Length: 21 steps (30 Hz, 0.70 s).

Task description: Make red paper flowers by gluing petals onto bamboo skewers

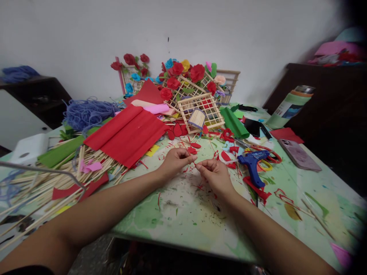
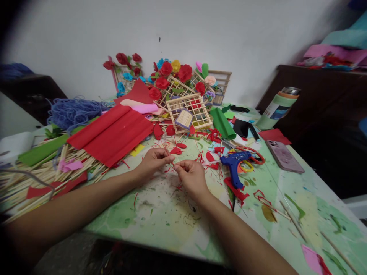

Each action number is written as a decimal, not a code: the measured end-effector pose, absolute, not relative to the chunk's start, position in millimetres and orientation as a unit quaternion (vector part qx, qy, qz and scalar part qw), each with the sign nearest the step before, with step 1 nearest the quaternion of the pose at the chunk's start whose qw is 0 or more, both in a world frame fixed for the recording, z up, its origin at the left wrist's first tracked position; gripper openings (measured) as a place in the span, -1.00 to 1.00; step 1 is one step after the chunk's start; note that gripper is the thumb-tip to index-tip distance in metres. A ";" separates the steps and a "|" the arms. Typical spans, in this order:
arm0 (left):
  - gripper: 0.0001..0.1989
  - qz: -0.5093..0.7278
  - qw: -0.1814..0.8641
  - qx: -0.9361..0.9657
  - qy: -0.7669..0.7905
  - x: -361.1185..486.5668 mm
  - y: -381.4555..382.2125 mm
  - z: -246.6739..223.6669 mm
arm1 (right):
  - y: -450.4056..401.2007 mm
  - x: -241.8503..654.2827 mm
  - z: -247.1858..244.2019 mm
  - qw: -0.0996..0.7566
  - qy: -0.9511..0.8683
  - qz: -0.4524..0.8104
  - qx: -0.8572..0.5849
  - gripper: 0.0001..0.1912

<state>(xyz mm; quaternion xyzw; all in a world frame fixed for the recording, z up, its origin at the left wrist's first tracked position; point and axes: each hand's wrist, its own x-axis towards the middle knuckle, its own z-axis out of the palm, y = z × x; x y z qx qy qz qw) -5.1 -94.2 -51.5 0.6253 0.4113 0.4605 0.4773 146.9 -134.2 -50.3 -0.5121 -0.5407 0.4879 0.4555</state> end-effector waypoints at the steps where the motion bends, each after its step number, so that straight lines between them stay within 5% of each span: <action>1: -0.65 0.462 0.475 0.626 0.411 -5.0 -94.2 -51.6 | -134.4 147.0 -50.2 0.456 -0.542 0.487 -0.511 -0.70; 21: -0.68 0.453 0.447 0.657 0.405 -6.0 -95.1 -55.0 | -135.7 147.3 -48.5 0.436 -0.593 0.414 -0.535 -0.72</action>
